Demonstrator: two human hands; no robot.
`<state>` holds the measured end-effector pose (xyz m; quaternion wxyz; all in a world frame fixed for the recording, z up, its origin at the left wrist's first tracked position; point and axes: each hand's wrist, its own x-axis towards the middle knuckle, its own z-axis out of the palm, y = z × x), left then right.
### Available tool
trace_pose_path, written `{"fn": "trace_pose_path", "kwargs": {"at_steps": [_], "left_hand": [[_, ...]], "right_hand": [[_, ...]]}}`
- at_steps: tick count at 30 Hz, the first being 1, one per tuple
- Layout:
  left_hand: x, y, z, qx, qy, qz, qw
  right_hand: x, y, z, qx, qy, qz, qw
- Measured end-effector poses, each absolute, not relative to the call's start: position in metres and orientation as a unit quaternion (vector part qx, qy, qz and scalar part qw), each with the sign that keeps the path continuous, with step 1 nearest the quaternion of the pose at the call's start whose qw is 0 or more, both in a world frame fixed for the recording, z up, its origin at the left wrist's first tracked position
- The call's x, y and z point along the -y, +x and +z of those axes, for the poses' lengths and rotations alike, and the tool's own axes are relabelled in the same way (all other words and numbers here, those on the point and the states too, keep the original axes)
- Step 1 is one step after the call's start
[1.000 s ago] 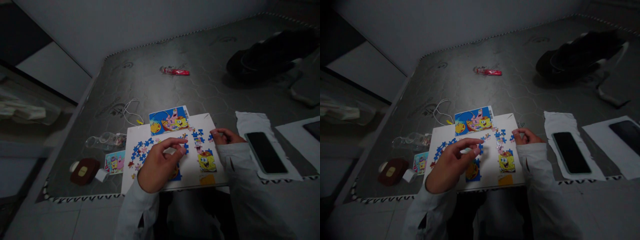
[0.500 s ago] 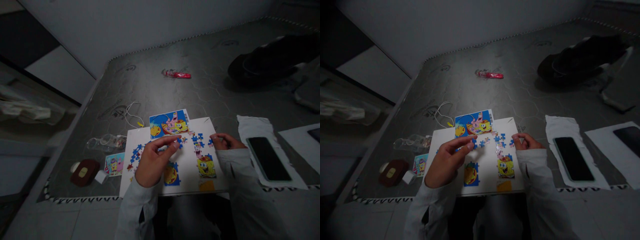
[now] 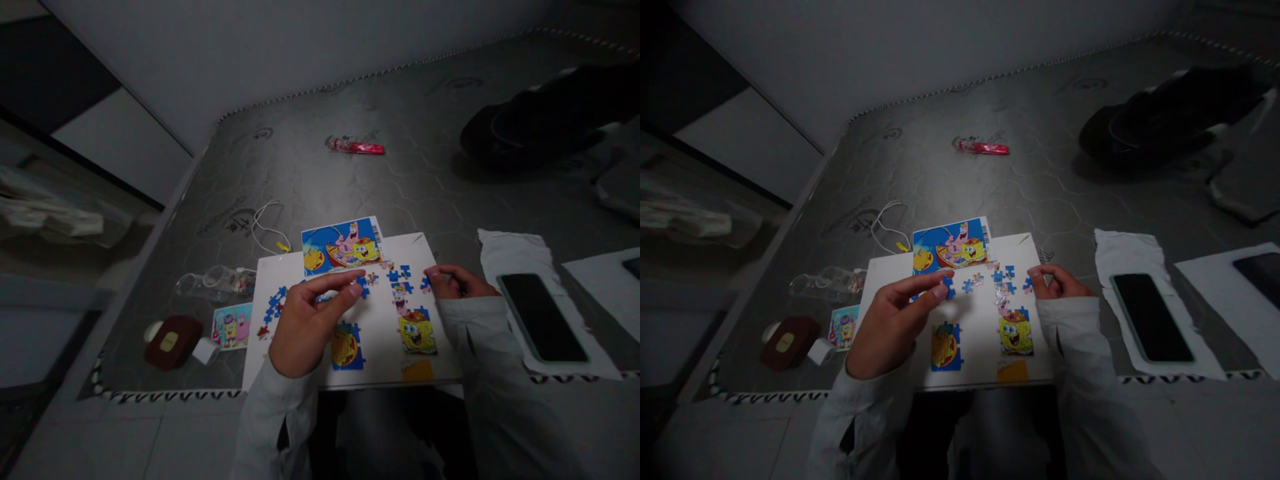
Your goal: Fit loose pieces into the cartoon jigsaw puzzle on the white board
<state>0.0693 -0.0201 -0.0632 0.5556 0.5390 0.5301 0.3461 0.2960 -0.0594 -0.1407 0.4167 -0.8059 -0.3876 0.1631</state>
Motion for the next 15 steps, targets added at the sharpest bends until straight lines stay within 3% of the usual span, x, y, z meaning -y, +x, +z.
{"fn": "trace_pose_path", "kwargs": {"at_steps": [15], "left_hand": [[0.0152, 0.0706, -0.0712, -0.53, 0.508, 0.386, 0.559]], "right_hand": [[0.0582, 0.2981, -0.1506, 0.382, -0.806, 0.155, 0.424]]}}
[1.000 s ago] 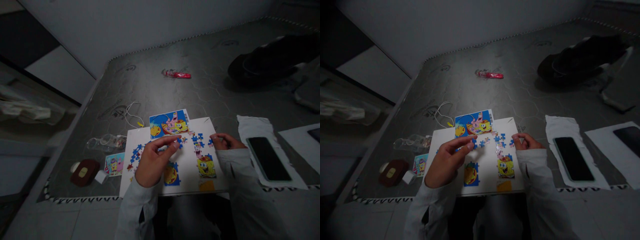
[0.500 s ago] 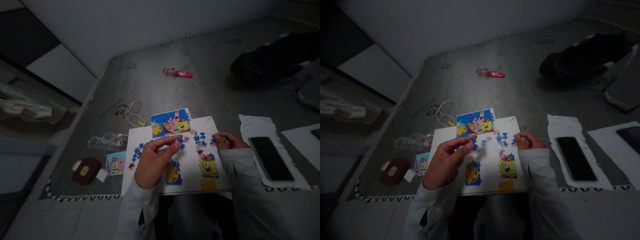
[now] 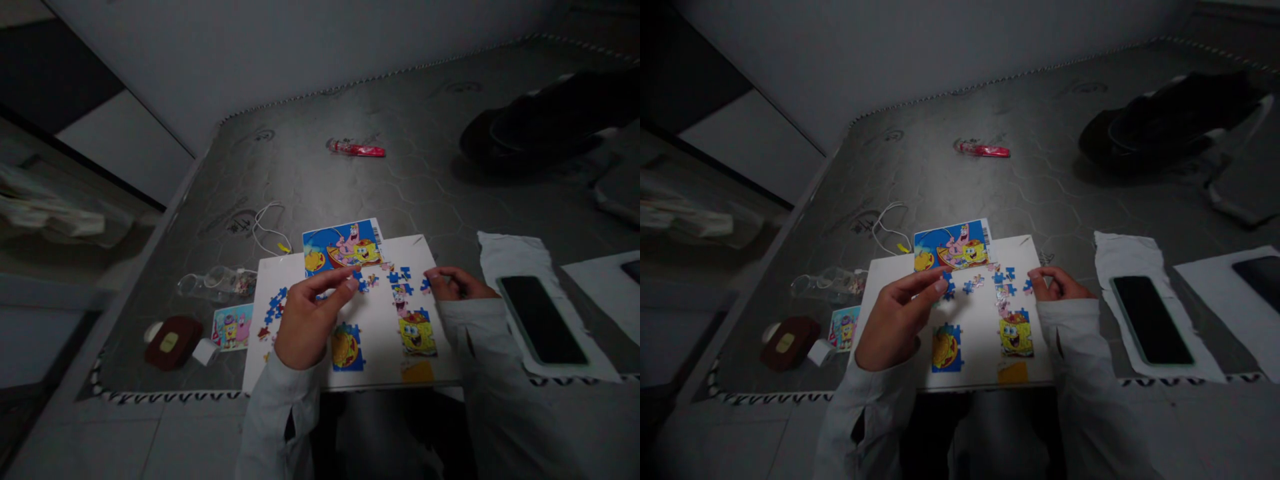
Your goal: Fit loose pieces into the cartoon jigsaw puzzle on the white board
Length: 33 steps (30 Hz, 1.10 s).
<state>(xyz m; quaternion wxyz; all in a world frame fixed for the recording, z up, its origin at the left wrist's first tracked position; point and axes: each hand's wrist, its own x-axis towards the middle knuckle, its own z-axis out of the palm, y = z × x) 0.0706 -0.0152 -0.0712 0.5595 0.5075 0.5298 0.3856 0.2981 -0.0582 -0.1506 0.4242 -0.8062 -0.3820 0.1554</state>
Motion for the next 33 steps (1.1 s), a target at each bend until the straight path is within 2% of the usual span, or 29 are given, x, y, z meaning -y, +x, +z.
{"fn": "trace_pose_path", "kwargs": {"at_steps": [14, 20, 27, 33], "left_hand": [[0.017, 0.075, -0.069, -0.553, 0.548, 0.346, 0.524], [0.023, 0.086, -0.075, -0.537, 0.563, 0.323, 0.539], [0.038, 0.127, -0.088, -0.568, 0.646, 0.225, 0.459], [0.037, 0.134, -0.094, -0.58, 0.669, 0.198, 0.42]], "right_hand": [[0.059, 0.297, -0.141, 0.386, -0.807, 0.168, 0.413], [0.058, 0.3, -0.146, 0.402, -0.801, 0.162, 0.413], [0.059, 0.3, -0.145, 0.402, -0.796, 0.176, 0.417], [0.058, 0.301, -0.147, 0.411, -0.793, 0.165, 0.418]]}}
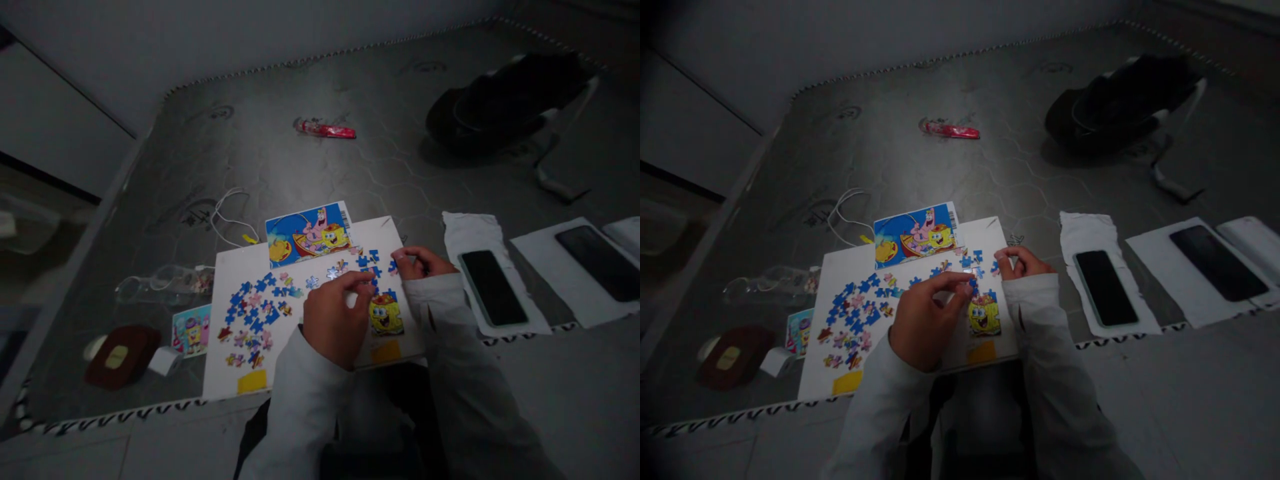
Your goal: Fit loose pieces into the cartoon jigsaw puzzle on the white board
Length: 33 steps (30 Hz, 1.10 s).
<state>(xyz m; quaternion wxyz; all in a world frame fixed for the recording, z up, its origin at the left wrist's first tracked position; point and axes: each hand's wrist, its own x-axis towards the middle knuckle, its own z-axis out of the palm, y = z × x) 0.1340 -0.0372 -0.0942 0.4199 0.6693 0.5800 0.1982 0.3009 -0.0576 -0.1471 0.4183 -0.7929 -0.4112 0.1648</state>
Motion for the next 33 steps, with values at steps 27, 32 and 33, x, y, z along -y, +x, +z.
{"fn": "trace_pose_path", "kwargs": {"at_steps": [27, 32, 33], "left_hand": [[0.0411, 0.1415, -0.0969, -0.607, 0.698, 0.179, 0.336], [0.042, 0.1412, -0.1008, -0.592, 0.712, 0.196, 0.323], [0.0422, 0.1412, -0.1012, -0.588, 0.715, 0.199, 0.321]], "right_hand": [[0.0568, 0.3034, -0.1494, 0.432, -0.786, 0.177, 0.405], [0.055, 0.3042, -0.1533, 0.425, -0.79, 0.169, 0.408], [0.0551, 0.304, -0.1529, 0.425, -0.79, 0.168, 0.409]]}}
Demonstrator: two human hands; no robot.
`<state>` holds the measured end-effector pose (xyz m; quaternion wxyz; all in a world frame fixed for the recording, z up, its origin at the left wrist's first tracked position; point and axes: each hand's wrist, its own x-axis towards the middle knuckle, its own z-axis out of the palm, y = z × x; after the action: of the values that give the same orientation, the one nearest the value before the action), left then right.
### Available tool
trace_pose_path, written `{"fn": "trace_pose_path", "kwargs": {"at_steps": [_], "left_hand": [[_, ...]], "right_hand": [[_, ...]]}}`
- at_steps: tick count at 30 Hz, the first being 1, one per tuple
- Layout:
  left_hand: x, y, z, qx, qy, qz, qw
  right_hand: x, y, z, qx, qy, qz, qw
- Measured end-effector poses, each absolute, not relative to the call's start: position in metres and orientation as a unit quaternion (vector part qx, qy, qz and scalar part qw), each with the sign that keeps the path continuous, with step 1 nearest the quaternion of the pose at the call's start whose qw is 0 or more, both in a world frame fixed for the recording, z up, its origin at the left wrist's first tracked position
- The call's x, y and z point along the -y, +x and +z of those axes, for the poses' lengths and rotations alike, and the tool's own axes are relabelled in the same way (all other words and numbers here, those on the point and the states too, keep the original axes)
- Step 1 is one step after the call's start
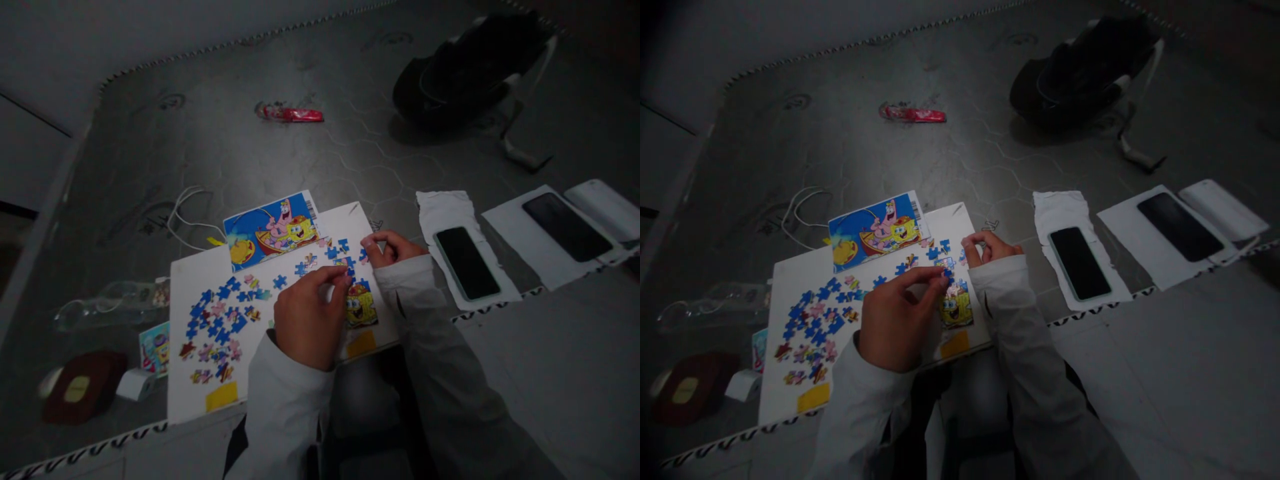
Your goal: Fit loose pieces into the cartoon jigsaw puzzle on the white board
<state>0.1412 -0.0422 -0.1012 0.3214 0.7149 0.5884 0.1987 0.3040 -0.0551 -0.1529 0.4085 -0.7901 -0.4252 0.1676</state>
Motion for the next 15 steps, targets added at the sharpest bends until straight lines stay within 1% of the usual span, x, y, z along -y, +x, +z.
{"fn": "trace_pose_path", "kwargs": {"at_steps": [5, 10, 15], "left_hand": [[0.043, 0.141, -0.101, -0.577, 0.724, 0.202, 0.32], [0.043, 0.141, -0.101, -0.563, 0.748, 0.224, 0.272], [0.044, 0.141, -0.103, -0.556, 0.752, 0.232, 0.267]], "right_hand": [[0.058, 0.301, -0.145, 0.433, -0.787, 0.179, 0.402], [0.06, 0.299, -0.138, 0.438, -0.781, 0.181, 0.406], [0.06, 0.298, -0.139, 0.446, -0.778, 0.178, 0.405]]}}
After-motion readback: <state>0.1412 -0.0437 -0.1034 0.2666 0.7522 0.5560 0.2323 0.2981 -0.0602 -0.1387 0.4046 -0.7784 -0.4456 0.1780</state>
